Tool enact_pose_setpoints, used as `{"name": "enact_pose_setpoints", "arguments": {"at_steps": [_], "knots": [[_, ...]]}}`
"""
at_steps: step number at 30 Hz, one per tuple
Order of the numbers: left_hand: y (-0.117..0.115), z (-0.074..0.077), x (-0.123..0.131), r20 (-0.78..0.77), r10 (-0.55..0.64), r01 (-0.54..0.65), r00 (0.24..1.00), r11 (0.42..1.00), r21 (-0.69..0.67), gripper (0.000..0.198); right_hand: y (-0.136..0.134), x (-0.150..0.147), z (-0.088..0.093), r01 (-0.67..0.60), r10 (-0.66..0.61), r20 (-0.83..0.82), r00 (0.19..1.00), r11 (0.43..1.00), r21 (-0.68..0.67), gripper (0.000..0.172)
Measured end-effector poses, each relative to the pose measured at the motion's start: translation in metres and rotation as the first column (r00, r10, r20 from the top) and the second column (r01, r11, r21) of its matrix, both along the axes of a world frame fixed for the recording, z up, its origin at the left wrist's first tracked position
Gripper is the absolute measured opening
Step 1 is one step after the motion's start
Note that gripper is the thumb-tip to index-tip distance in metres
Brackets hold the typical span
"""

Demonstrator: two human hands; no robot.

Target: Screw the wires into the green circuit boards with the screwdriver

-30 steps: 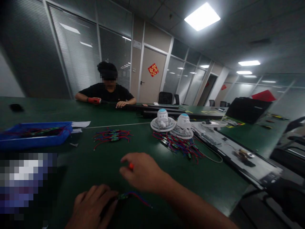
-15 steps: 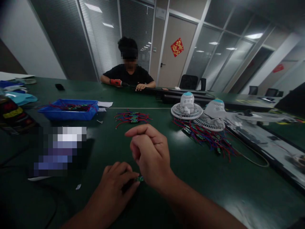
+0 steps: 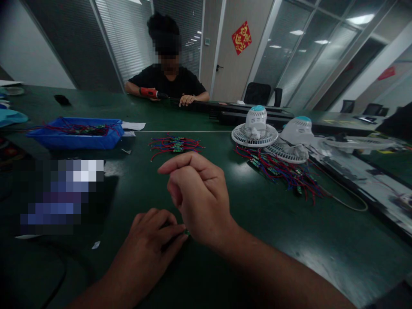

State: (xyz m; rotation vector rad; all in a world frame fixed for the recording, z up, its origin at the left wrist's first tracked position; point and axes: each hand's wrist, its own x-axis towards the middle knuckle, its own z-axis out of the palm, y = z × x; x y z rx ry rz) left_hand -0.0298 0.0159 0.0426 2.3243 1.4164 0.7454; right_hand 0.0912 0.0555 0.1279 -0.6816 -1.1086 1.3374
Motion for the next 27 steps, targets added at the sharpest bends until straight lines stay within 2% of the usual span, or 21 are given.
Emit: {"name": "enact_pose_setpoints", "arguments": {"at_steps": [11, 14, 16, 18, 21, 24, 27], "knots": [[0.001, 0.002, -0.001, -0.007, -0.013, 0.013, 1.000, 1.000, 0.028, 0.012, 0.000, 0.002, -0.004, 0.032, -0.033, 0.047, 0.998, 0.999, 0.015, 0.019], [0.001, 0.003, 0.000, 0.002, -0.013, 0.013, 1.000, 0.999, 0.032, 0.014, -0.006, 0.004, -0.001, 0.114, -0.119, 0.158, 0.980, 0.993, 0.038, 0.015], [0.001, 0.004, 0.000, 0.011, -0.012, 0.012, 1.000, 1.000, 0.024, 0.013, -0.010, 0.006, 0.001, 0.180, -0.197, 0.261, 0.945, 0.980, 0.089, 0.009], [0.000, 0.004, 0.000, 0.022, -0.012, 0.011, 1.000, 1.000, 0.018, 0.012, -0.014, 0.007, 0.003, 0.207, -0.246, 0.355, 0.902, 0.968, 0.146, 0.012], [0.000, 0.005, 0.000, 0.038, -0.014, 0.013, 0.999, 1.000, 0.026, 0.011, -0.016, 0.006, 0.005, 0.176, -0.221, 0.423, 0.878, 0.974, 0.144, 0.018], [0.001, 0.005, -0.002, 0.014, -0.046, 0.046, 0.999, 0.999, 0.018, 0.011, -0.016, 0.001, 0.004, 0.114, -0.103, 0.271, 0.957, 0.993, -0.025, 0.018], [0.002, 0.006, -0.003, -0.044, -0.091, 0.090, 0.995, 0.996, -0.014, 0.012, -0.015, -0.003, 0.000, 0.090, -0.079, 0.106, 0.991, 0.991, -0.103, 0.014]]}}
